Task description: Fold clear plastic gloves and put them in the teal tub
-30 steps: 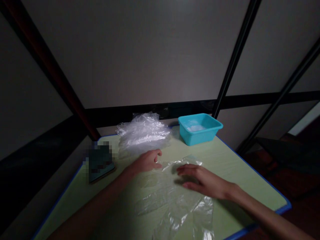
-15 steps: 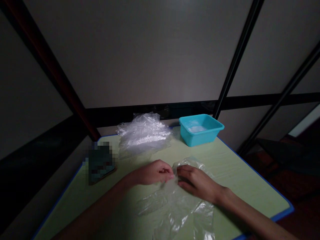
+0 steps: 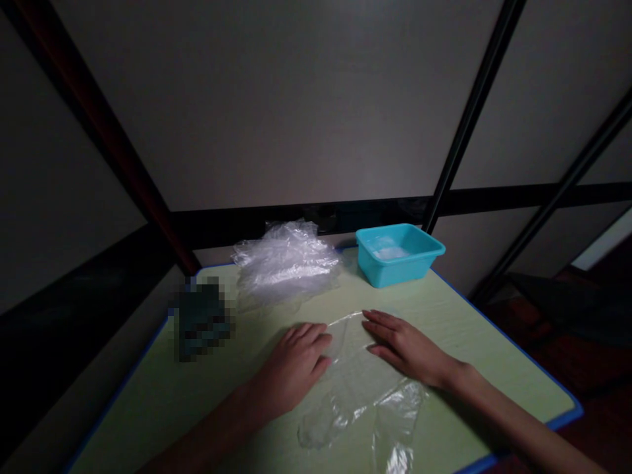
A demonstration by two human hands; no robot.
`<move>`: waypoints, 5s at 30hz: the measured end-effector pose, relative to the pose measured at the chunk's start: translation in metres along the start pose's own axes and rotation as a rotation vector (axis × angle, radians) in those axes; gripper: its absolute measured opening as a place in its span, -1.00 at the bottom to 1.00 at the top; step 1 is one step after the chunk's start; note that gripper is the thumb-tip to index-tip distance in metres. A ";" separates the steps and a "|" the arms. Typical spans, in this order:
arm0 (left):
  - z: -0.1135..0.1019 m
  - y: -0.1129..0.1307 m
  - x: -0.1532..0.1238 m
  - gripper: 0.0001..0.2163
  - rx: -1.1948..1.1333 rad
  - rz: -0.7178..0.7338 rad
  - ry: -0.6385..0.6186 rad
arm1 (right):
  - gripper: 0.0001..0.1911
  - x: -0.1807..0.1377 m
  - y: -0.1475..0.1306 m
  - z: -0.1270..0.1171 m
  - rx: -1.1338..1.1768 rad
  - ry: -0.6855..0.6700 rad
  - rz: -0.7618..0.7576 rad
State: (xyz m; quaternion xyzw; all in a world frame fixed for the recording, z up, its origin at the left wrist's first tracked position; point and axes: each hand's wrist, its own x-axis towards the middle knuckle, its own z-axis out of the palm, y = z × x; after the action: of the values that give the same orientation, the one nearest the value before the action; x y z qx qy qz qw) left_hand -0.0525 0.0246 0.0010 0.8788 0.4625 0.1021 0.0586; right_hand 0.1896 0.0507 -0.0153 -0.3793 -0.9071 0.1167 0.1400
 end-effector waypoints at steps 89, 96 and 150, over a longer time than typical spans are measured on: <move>0.007 0.029 -0.005 -0.70 0.027 0.236 -0.006 | -0.45 -0.089 -0.009 -0.029 0.125 -0.102 0.073; 0.009 0.031 -0.004 -0.73 -0.032 0.096 0.127 | -0.52 -0.079 -0.060 -0.048 0.137 -0.289 -0.135; 0.026 0.052 -0.021 -0.38 0.024 0.220 -0.119 | -0.33 -0.091 -0.039 -0.021 0.127 -0.332 -0.212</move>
State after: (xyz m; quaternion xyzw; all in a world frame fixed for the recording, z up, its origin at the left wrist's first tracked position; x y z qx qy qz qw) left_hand -0.0162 -0.0222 -0.0169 0.9294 0.3599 0.0499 0.0641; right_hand 0.2327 -0.0390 0.0015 -0.2476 -0.9435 0.2191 0.0236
